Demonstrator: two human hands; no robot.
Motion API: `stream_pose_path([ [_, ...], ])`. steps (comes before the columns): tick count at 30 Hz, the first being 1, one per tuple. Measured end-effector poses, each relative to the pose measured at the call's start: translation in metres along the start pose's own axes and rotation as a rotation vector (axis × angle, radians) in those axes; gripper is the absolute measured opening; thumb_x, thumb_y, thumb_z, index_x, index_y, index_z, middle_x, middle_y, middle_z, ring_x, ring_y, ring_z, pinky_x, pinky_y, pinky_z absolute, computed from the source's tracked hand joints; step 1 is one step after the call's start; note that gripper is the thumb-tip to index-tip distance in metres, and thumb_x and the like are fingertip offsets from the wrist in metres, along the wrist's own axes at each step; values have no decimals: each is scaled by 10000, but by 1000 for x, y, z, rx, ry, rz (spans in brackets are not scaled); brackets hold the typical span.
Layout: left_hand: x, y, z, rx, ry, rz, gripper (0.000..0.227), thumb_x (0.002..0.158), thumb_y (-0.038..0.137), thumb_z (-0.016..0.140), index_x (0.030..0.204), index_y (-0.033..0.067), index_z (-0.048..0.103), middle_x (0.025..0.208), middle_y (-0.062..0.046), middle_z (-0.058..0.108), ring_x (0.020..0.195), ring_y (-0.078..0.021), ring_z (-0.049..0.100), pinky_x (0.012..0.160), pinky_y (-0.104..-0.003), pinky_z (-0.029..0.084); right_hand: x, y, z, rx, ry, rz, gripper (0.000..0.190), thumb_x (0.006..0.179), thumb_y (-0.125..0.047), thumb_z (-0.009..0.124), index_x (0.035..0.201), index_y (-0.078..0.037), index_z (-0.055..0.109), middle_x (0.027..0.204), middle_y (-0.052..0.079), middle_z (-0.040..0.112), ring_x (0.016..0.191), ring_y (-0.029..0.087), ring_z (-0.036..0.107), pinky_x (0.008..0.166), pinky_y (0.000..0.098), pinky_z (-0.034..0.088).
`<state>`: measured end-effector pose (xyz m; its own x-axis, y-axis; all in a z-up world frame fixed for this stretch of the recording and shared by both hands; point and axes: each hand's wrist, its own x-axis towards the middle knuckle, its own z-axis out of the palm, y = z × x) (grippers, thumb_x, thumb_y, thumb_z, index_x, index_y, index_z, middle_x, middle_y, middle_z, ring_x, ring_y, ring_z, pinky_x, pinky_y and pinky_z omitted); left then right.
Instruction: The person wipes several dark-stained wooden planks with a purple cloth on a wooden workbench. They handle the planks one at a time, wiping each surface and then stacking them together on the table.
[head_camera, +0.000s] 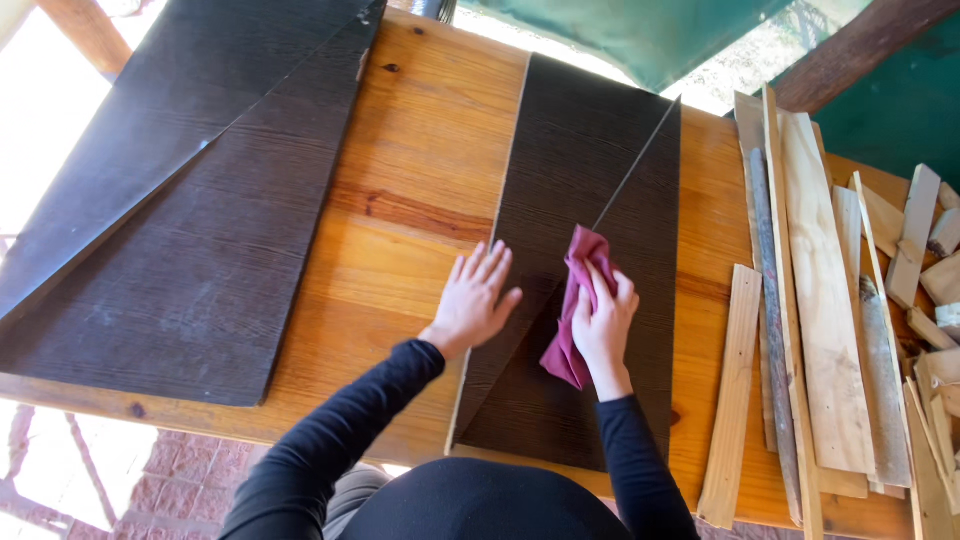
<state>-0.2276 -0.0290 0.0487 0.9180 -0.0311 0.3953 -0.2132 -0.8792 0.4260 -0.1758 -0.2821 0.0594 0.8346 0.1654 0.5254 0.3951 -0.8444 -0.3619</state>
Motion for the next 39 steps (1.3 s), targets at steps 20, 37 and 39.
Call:
stream_pose_path([
  [20,-49,-416,-193,192,-38,-75,716,970,177,597,1675,150,472,1716,-83,471,1579,-377,410,1243,-609,382,89,-407,272,62,-145,-12,501,1023,-280,673,1517,-368,675,1397,164,575,1272,462,586,1091,552,471],
  [37,63,-429,-117,174,-67,70,645,1000,257,575,1635,163,513,1728,-102,454,1624,-304,381,1315,-574,283,198,-371,370,74,-35,-250,546,847,-163,864,1376,-171,727,1196,93,718,1164,272,686,1021,410,463],
  [39,63,-419,-133,154,-81,35,638,1046,319,543,1662,170,471,1760,-118,395,1645,-310,334,1319,-583,250,206,-356,395,19,-23,-196,350,838,-290,885,1186,-279,857,1204,66,743,1131,297,677,1022,406,508],
])
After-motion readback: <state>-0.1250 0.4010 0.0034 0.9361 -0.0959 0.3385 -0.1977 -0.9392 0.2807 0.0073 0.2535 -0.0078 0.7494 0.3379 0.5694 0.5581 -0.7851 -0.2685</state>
